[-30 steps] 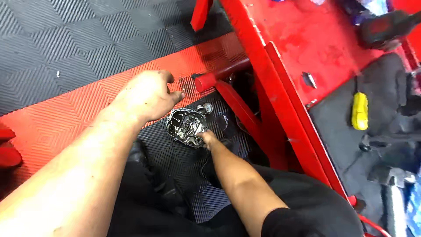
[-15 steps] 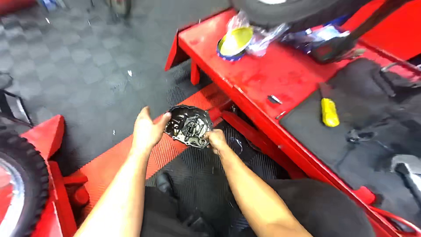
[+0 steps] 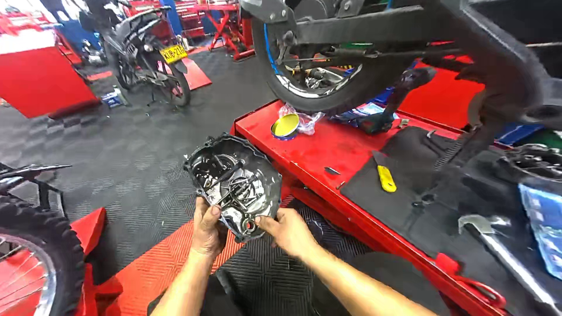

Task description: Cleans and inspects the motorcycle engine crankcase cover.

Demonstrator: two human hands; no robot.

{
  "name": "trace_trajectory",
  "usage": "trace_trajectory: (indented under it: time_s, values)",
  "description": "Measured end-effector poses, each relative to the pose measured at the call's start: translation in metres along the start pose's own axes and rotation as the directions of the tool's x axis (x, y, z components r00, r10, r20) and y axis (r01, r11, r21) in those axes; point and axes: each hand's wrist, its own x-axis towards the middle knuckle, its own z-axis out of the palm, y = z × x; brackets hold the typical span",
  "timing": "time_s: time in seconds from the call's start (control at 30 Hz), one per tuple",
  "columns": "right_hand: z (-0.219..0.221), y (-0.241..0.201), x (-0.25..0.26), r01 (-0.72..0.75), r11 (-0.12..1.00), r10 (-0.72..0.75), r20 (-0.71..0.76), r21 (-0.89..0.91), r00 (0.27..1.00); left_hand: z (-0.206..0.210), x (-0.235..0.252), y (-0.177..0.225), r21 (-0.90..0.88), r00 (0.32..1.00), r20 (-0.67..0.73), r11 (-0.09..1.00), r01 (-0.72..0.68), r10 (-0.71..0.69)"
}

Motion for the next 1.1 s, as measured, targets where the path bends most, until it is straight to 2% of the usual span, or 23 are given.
trace_trajectory:
  time_s: [0.1,0.2,0.3,0.4,0.5,0.6,0.67,0.77,0.83,0.9,1.0,1.1]
  values:
    - [0.004,0.023,0.003,-0.053,0.998,0.051,-0.096,-0.018,0.994,-0.011,0.0,-0.017,-0.049,0.989,0.013,0.988,0.148,-0.148]
    - [0.01,0.041,0.009,-0.082,0.992,0.067,-0.142,-0.099,0.988,-0.014,0.004,-0.027,-0.041,0.953,-0.103,0.959,0.281,-0.283]
    - [0.014,0.053,0.031,-0.106,0.99,0.096,-0.105,-0.094,0.99,-0.015,0.02,-0.044,-0.04,0.94,-0.219,0.965,0.26,-0.262]
    - [0.01,0.047,0.045,-0.105,0.976,0.12,-0.068,0.192,0.991,-0.02,0.029,-0.048,-0.005,0.976,-0.153,0.988,0.156,-0.155]
    - [-0.01,0.038,0.051,-0.016,0.876,0.09,-0.13,0.481,0.987,-0.021,0.027,-0.038,0.021,0.987,-0.127,0.994,0.104,-0.101]
    - [-0.034,0.049,0.068,0.032,0.778,0.075,-0.142,0.628,0.987,-0.029,0.022,-0.045,0.092,0.982,-0.087,0.98,0.176,-0.169]
    - [-0.035,0.053,0.077,-0.026,0.684,0.13,-0.087,0.729,0.988,-0.028,0.023,-0.054,0.154,0.957,-0.122,0.948,0.28,-0.262]
    - [-0.024,0.052,0.072,-0.089,0.655,0.25,-0.104,0.75,0.963,-0.018,0.017,-0.057,0.203,0.94,-0.146,0.92,0.335,-0.31]
    - [-0.025,0.042,0.052,-0.029,0.711,0.207,-0.17,0.703,0.963,-0.007,0.003,-0.047,0.222,0.951,-0.186,0.932,0.287,-0.249]
    - [-0.025,0.045,0.051,0.061,0.754,0.12,-0.229,0.654,0.966,-0.006,-0.001,-0.046,0.244,0.969,-0.153,0.942,0.229,-0.196]
    - [-0.013,0.066,0.054,-0.112,0.731,0.313,-0.184,0.673,0.932,-0.003,-0.006,-0.058,0.246,0.898,-0.294,0.882,0.402,-0.328]
    - [-0.009,0.071,0.059,-0.158,0.761,0.365,-0.213,0.629,0.906,-0.006,0.0,-0.065,0.229,0.891,-0.296,0.88,0.416,-0.344]
